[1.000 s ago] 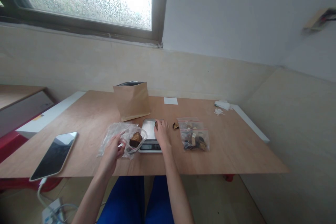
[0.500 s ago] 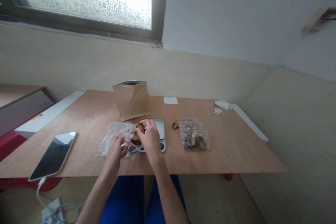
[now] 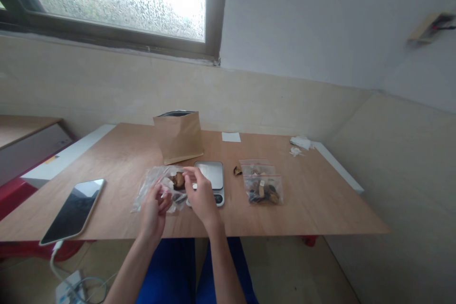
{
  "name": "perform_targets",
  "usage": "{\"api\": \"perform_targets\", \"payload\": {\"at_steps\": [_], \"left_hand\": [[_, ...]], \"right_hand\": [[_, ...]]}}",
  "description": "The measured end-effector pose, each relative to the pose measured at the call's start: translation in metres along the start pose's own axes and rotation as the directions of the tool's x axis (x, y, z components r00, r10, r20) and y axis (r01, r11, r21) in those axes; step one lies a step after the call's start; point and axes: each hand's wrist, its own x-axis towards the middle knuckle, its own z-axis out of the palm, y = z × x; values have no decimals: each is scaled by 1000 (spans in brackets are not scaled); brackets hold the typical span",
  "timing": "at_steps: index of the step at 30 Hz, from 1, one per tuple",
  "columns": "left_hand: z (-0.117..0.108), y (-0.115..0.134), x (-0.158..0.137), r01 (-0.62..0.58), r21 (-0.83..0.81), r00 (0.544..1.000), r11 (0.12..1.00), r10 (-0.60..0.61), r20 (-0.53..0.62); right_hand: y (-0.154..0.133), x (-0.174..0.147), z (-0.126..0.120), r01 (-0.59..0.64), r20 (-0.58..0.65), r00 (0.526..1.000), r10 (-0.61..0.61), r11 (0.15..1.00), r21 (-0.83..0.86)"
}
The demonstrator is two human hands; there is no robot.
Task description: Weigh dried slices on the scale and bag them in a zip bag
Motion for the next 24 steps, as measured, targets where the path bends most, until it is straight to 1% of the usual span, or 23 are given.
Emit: {"api": "perform_targets", "payload": {"at_steps": [2,4,5,7,8,9,11,12,13,14,16,19,21,22,24], "left_hand": [[-3,2,2,40,-90,998,995,-36,50],[-5,5,3,92,-184,994,979,-79,77],[-5,6,3,129,-228,990,965,-111,91],[-6,9,3,209,-320,976,924,-176,130],[-6,11,3,243,-365,968,899,-200,152],[-6,12,3,265,-408,962,874,-213,170],[-4,12,2,269,-472,962,840,-207,179],[-3,11,1,258,-480,965,838,-199,171],[-2,9,0,248,-465,968,850,-196,158],[0,7,-2,239,-429,970,871,-194,147],[5,1,-7,219,-309,972,925,-178,156],[10,-5,-14,140,-84,962,987,-115,248],[10,-6,-17,65,66,952,996,-81,295],[10,-6,-18,26,143,953,989,-68,295],[7,-2,-17,-59,280,974,958,-6,225]], "right_hand": [[-1,-7,-6,25,-30,999,-25,1000,-10],[2,-13,-9,41,-99,994,-47,997,-64],[4,-17,-9,32,-149,988,-45,995,-90],[11,-24,-9,-27,-221,975,3,994,-106],[14,-28,-8,-67,-220,974,44,993,-94],[17,-32,-7,-106,-188,978,91,992,-73],[20,-38,-2,-161,-69,985,159,987,-26],[21,-40,0,-169,-18,985,169,986,-5],[20,-41,4,-166,4,986,166,986,12],[19,-41,7,-155,-3,988,155,988,23],[16,-39,13,-130,-76,988,132,991,30],[14,-35,14,-115,-184,976,119,993,33],[14,-33,8,-110,-228,967,118,993,46],[14,-33,4,-109,-247,962,119,993,54],[14,-33,-7,-107,-284,951,124,991,76]]}}
